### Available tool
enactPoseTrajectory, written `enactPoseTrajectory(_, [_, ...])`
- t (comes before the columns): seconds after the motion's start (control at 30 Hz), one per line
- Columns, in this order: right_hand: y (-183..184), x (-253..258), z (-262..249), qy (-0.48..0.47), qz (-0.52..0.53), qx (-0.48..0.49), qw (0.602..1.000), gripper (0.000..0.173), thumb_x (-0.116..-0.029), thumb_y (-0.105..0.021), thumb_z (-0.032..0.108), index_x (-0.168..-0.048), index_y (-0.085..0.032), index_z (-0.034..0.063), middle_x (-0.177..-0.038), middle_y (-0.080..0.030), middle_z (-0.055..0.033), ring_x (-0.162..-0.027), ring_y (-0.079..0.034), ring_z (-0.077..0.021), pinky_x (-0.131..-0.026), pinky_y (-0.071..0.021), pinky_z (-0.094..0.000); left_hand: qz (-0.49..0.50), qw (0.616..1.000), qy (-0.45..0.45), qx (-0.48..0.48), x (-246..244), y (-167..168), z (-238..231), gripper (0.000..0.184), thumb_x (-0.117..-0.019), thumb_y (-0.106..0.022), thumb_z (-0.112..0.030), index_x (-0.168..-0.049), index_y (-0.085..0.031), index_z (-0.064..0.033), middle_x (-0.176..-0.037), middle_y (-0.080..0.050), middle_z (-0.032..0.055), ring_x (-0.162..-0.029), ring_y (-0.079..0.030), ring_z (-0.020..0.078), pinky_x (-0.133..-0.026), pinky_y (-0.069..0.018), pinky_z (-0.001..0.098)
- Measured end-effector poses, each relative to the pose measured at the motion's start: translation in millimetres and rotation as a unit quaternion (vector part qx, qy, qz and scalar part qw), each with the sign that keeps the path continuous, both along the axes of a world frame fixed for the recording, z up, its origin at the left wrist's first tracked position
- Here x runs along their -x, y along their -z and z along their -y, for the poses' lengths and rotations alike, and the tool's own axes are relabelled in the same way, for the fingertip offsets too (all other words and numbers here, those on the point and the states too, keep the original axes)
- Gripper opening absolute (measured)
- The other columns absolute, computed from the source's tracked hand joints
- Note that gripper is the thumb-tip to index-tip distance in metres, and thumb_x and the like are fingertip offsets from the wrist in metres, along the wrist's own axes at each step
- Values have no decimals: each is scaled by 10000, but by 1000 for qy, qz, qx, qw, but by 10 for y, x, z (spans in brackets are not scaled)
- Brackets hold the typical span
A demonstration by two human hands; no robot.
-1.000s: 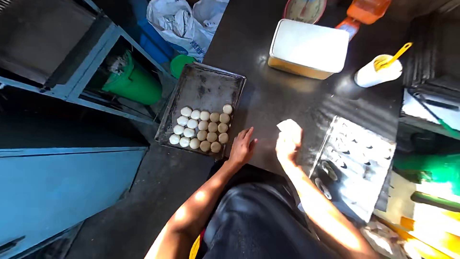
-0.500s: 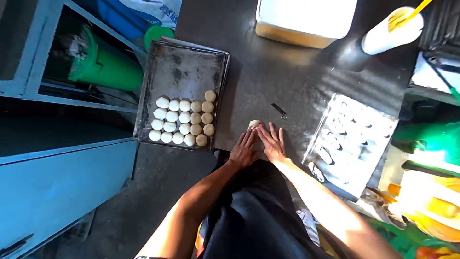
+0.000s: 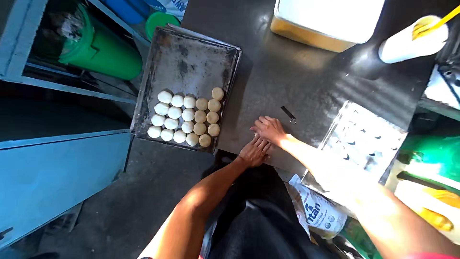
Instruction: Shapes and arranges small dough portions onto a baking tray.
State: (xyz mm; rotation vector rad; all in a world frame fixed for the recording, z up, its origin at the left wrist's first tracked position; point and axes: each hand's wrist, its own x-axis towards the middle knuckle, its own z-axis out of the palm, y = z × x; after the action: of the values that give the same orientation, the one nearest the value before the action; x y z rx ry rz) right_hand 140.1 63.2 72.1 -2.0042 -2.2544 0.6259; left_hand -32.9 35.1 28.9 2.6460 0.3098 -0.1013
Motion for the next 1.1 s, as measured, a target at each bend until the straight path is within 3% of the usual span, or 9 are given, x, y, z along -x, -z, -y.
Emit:
enactPoseTrajectory(0.13, [201,-84,-547,15,41,-125,991,626,-1058,-442,507,-721,-635,17,-666,-651,-160,-635,-686,-350,-554,-533,-526,30,999,-14,5,1,110,24,743,-1066,-297,-566,-1633,-246,-88,-1702,-182,180,-1591,-125,309,-1301,-126,498])
enactPoseTrajectory(0.27, [376,-39,-693,41,88,-217,971,498,-1086,-428,433,-879,-640,32,-931,-660,-176,-883,-666,-355,-712,-512,-499,33,999,-31,-4,9,150,60,738,-1065,-284,-569,-1636,-242,-103,-1704,-168,185,-1593,-115,311,-1299,-134,503])
enactPoseTrajectory(0.43, [318,-242,-1079,75,129,-205,967,596,-1079,-416,487,-774,-638,26,-802,-680,-164,-840,-679,-355,-787,-498,-538,37,999,-26,-4,16,167,84,755,-1057,-284,-583,-1647,-207,-116,-1717,-115,170,-1599,-59,302,-1304,-103,501])
enactPoseTrajectory(0.53, [422,-220,-1200,120,126,-161,972,499,-1083,-365,486,-1296,-646,133,-1367,-608,-169,-1385,-483,-395,-1182,-269,-668,35,999,-27,-5,15,140,25,867,-1012,-275,-696,-1648,-194,-112,-1715,-97,185,-1596,-65,329,-1299,-117,521])
enactPoseTrajectory(0.6, [379,-350,-1302,115,134,-81,981,615,-1067,-268,556,-1577,-409,244,-1658,-335,-127,-1565,-196,-391,-1211,-80,-733,37,999,-21,-1,32,117,56,969,-959,-278,-782,-1648,-188,-107,-1712,-103,197,-1594,-71,344,-1296,-129,528])
enactPoseTrajectory(0.7, [413,-402,-1518,179,140,-95,969,586,-1072,-278,550,-1572,-417,277,-1668,-329,-83,-1572,-193,-355,-1211,-88,-728,40,999,-21,7,20,126,41,1026,-923,-302,-821,-1650,-179,-107,-1714,-83,197,-1596,-38,345,-1298,-112,530])
enactPoseTrajectory(0.87, [444,-559,-1957,196,132,-125,964,537,-1071,-347,476,-1443,-561,151,-1512,-502,-188,-1484,-346,-434,-1210,-114,-723,54,998,-5,16,28,159,5,1134,-824,-461,-872,-1654,-185,-151,-1713,-63,208,-1594,-18,361,-1297,-94,546])
enactPoseTrajectory(0.97, [468,-490,-1824,195,119,-136,964,643,-1073,-308,555,-1541,-450,138,-1622,-375,-175,-1551,-247,-379,-1234,-106,-689,108,993,-12,54,97,55,-41,1013,-838,-564,-804,-1643,-238,-282,-1723,-127,127,-1596,-72,326,-1288,-114,574])
enactPoseTrajectory(1.1, [242,46,-257,106,65,-80,989,806,-1061,-260,552,-1629,-161,-12,-1721,-62,-203,-1601,-43,-345,-1267,-66,-667,197,932,-280,119,260,-209,-132,642,-1005,-567,-513,-1517,-485,-133,-1570,-469,129,-1475,-420,281,-1211,-385,498])
